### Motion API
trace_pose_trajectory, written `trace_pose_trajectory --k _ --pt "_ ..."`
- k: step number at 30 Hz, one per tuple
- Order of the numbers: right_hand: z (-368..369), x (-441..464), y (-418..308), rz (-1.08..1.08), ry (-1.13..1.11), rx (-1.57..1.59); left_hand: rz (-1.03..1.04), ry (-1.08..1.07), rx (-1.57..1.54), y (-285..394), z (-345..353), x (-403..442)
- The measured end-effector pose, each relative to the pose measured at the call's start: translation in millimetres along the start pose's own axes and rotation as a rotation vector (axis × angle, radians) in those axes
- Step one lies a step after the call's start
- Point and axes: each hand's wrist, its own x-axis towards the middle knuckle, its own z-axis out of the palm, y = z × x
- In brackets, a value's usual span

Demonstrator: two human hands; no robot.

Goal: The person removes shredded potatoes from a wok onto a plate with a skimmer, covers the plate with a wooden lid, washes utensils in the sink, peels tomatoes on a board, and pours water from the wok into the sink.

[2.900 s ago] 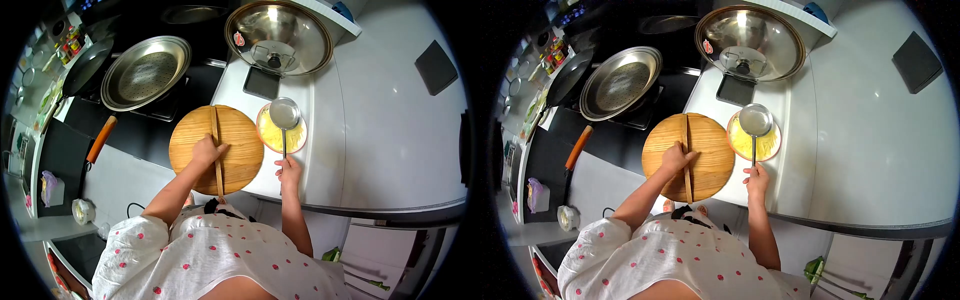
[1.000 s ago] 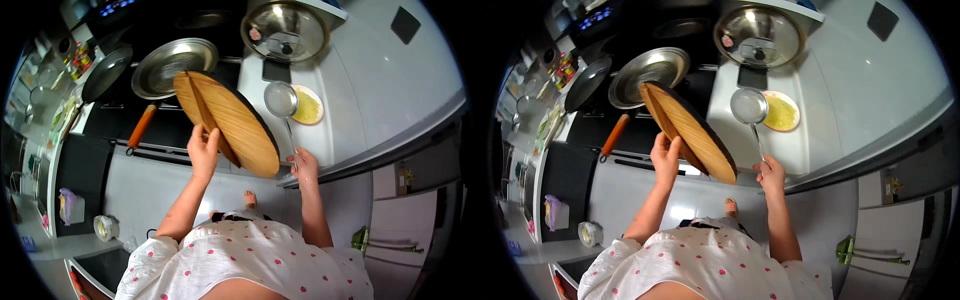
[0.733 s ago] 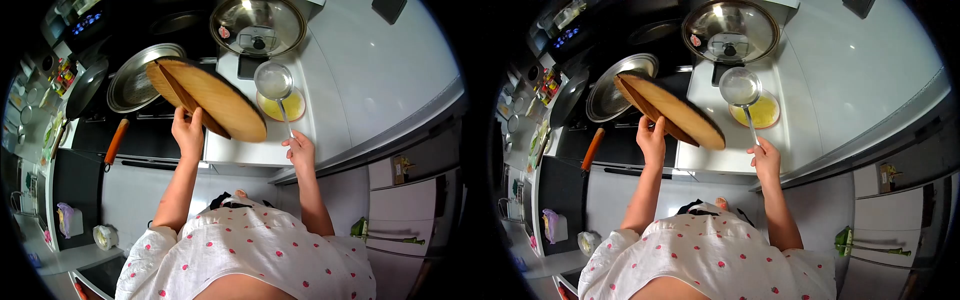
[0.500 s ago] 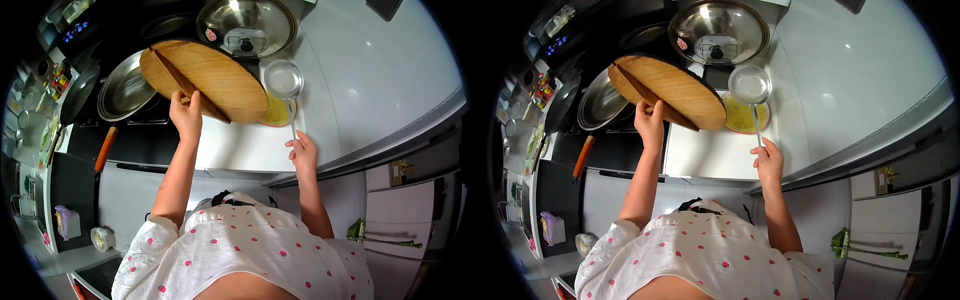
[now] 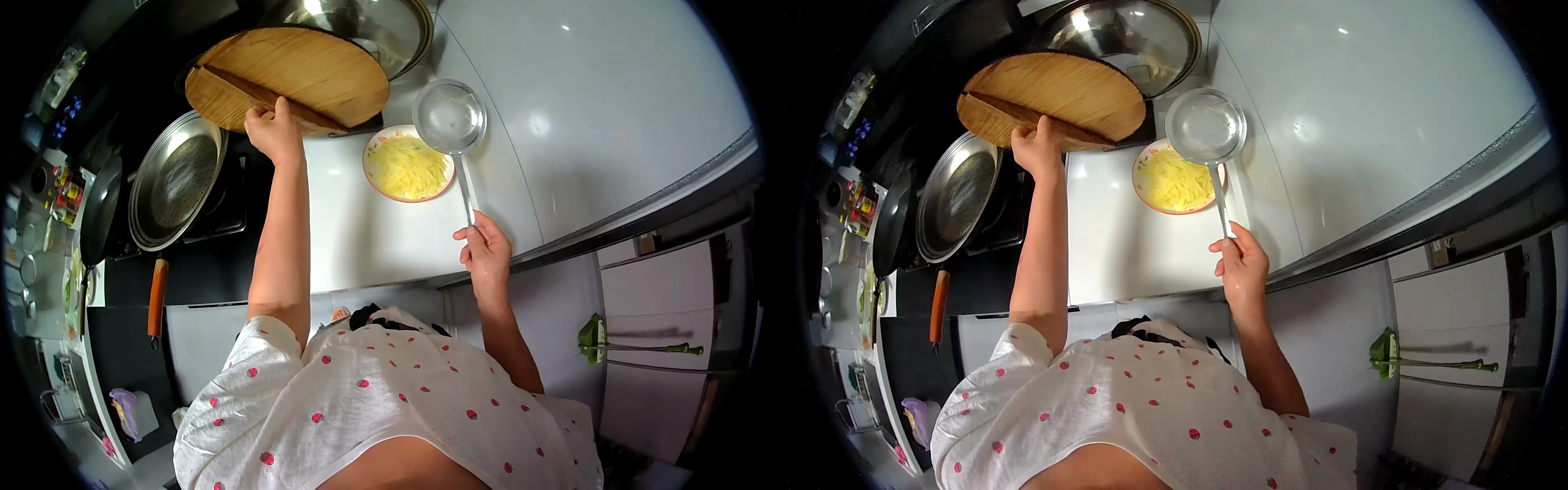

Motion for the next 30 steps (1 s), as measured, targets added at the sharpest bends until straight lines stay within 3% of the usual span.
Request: trace_pose_trajectory --k 9,10,11,16,19,30 --pt "9 3 3 0.035 0.006 -0.038 -0.265 -0.008 -0.23 -27 46 0" --pt "9 4 4 0.039 0.01 -0.036 -0.259 -0.022 -0.278 -16 44 -3" --pt "9 6 6 0.043 0.017 -0.033 -0.378 -0.021 -0.406 -3 43 -10" --pt "12 13 17 0.028 0.027 -0.025 -0.405 -0.029 -0.462 -10 54 -12" --pt "15 12 7 0.051 0.012 -0.073 -0.529 -0.044 -0.514 1 62 -14" --pt "9 16 8 0.068 0.041 -0.046 -0.46 -0.034 -0.52 -29 100 -20"
